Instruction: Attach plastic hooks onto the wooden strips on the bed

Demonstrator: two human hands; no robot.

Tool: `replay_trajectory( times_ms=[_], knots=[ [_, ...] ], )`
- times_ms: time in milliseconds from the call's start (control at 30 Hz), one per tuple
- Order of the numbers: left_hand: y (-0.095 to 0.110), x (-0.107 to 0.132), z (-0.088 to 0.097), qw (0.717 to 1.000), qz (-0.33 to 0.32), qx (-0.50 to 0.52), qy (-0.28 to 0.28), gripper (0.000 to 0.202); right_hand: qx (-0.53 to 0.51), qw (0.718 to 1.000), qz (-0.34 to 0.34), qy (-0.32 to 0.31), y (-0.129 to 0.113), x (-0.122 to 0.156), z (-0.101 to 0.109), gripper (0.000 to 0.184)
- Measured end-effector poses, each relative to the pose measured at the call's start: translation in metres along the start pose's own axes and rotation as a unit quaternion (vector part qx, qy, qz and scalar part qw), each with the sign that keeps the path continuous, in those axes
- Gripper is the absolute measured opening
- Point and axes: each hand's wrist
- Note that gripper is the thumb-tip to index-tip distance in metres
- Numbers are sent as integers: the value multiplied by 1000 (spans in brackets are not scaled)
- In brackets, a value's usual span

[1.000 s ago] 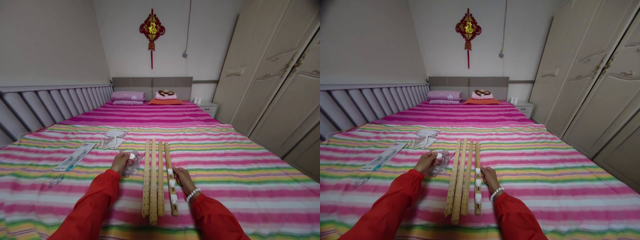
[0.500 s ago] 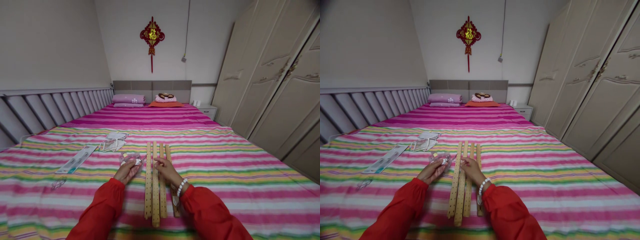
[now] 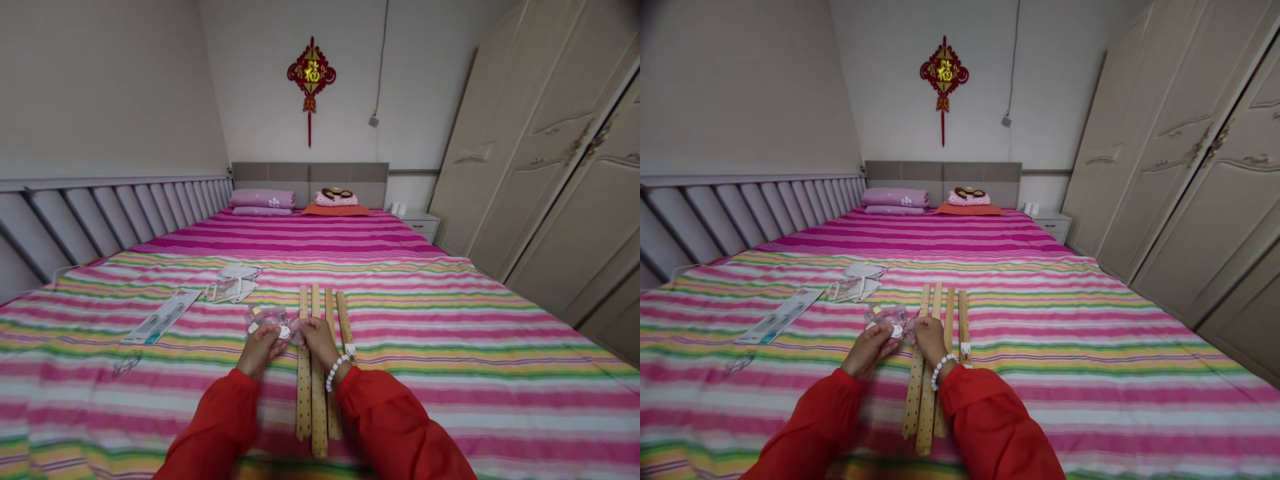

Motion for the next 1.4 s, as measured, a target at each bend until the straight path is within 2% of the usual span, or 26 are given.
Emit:
replay_trajectory(
  times_ms=[100, 233, 367, 433, 500, 600, 633, 767, 867, 967, 1067, 1133, 1167, 1233, 1300, 1333, 1400],
  knots=[
    [-1, 1, 4, 1000, -24, -3, 10, 5, -5, 1000, -15, 7, 3, -6, -2, 20],
    [-2, 1, 8, 998, -33, 0, 58, 8, -17, 1000, -23, -2, 6, -6, -3, 30],
    [-5, 2, 7, 999, -22, 3, 45, 10, -10, 997, -8, -78, 5, 4, -3, 47],
    [-6, 1, 4, 998, -22, 21, 46, 10, -4, 993, 2, -122, 5, 8, -3, 43],
    [-7, 1, 2, 997, -21, 44, 55, 10, -3, 991, 13, -137, 5, 9, -4, 28],
    [-8, 0, 1, 997, -26, 53, 45, 8, -8, 993, 12, -121, 6, 8, -4, 4],
    [-9, -1, 2, 998, -32, 47, 41, 9, -12, 994, 2, -110, 6, 7, -4, 2],
    [-12, -2, 5, 996, -75, -19, 41, 15, -36, 996, -37, -73, 6, 6, -3, 9],
    [-13, 0, 8, 992, -108, -60, 16, 19, -57, 996, -52, -47, 6, 4, -2, 10],
    [-12, 3, 10, 993, -98, -64, 13, 18, -64, 996, -63, -17, 7, 1, -1, 10],
    [-12, 4, 12, 995, -70, -52, 43, 16, -57, 996, -70, -11, 8, -1, 1, 9],
    [-14, 3, 13, 993, -90, -62, 55, 15, -54, 996, -72, -17, 7, 1, 2, 6],
    [-15, 3, 14, 991, -104, -72, 53, 15, -53, 996, -70, -24, 6, 2, 2, 9],
    [-16, 2, 12, 990, -112, -81, 37, 14, -37, 996, -60, -54, 4, 6, 2, 30],
    [-16, 3, 10, 994, -88, -62, 30, 13, -6, 994, -45, -95, 3, 10, 0, 47],
    [-15, 4, 8, 996, -74, -45, 33, 12, 9, 993, -37, -112, 3, 11, -1, 49],
    [-12, 6, 5, 997, -60, -13, 46, 11, 24, 991, -27, -129, 4, 12, -3, 39]
  ],
)
Point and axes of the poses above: each hand's wrist, its own x-axis away from the middle knuckle, its own z-axis out of the back of the hand, y = z × x, and after that the axes turned 13 degrees about -z, right-handed
